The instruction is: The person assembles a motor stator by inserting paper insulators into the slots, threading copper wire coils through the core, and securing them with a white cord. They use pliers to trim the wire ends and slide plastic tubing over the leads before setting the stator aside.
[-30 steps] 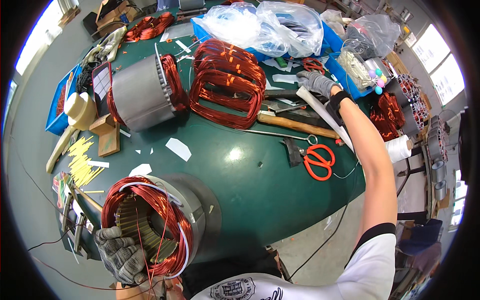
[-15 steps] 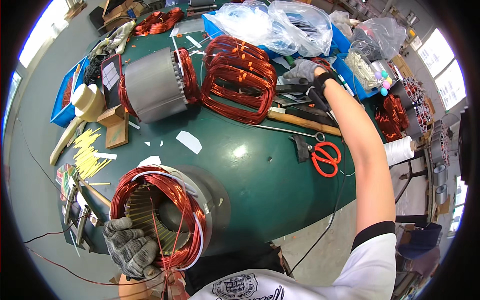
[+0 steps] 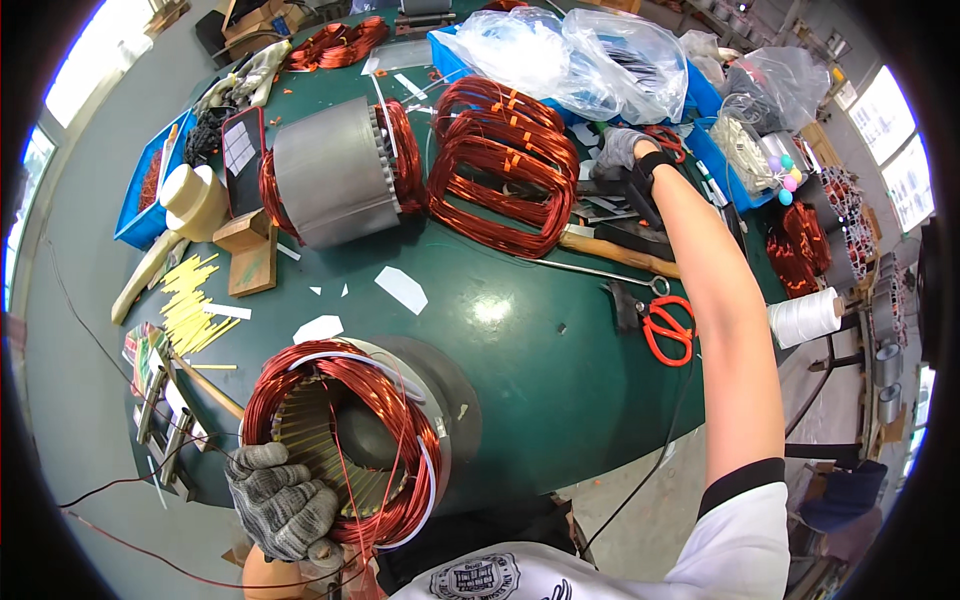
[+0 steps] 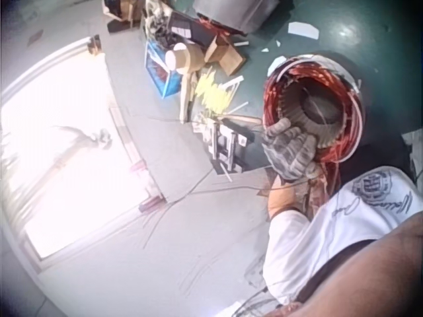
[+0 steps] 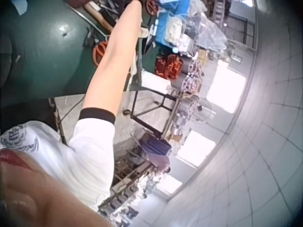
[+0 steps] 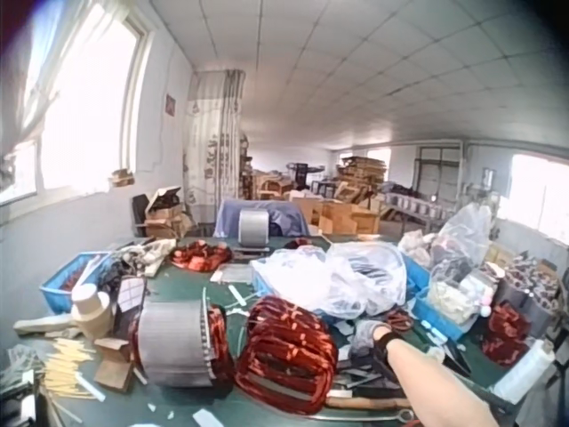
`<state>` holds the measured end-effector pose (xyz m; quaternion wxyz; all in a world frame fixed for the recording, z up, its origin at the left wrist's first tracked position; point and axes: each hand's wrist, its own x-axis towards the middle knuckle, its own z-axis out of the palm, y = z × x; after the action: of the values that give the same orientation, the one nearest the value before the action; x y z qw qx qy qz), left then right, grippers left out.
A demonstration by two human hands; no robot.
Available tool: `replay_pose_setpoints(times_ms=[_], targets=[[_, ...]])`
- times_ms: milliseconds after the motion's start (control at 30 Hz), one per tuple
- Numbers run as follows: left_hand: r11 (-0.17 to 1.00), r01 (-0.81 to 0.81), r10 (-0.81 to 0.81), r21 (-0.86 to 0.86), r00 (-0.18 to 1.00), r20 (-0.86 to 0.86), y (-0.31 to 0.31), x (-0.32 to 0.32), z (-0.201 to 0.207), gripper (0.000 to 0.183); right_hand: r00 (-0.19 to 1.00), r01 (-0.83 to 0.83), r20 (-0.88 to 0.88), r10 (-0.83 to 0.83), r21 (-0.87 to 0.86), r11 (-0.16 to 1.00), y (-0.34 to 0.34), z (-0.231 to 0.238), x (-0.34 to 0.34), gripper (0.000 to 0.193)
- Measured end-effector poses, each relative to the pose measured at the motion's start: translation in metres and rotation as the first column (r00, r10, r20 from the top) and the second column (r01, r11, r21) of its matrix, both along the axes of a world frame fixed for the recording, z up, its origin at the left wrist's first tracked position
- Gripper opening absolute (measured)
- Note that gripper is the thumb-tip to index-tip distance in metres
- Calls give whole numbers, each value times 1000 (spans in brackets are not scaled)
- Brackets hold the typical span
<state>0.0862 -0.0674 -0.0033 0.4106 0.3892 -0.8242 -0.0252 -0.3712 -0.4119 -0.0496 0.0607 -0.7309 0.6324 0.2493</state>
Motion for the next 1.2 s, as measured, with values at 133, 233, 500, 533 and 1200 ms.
replay_pose_setpoints(times_ms=[133, 233, 500, 533, 1200], targets=[[1000, 14, -14, -5, 1000, -8, 0, -1, 1, 18, 999, 20, 37, -20, 25, 1000, -2, -8, -13, 48], [999, 25, -25, -23, 1000, -16, 0, -3, 2, 19, 998, -27, 52, 25, 49, 998, -7, -24, -15, 45], [979, 107, -99, -175, 993, 57, -4, -4, 9, 16, 989, 109, 147, -26, -598, 794, 30, -22, 20, 32], [977, 115, -109, -182, 993, 44, -5, -5, 10, 15, 976, 123, 209, 68, -778, 616, 47, -12, 24, 35], [973, -5, 14, -230, 999, 38, 22, -20, 4, 12, 770, 33, 561, 303, -510, 860, 333, -5, 122, 29]])
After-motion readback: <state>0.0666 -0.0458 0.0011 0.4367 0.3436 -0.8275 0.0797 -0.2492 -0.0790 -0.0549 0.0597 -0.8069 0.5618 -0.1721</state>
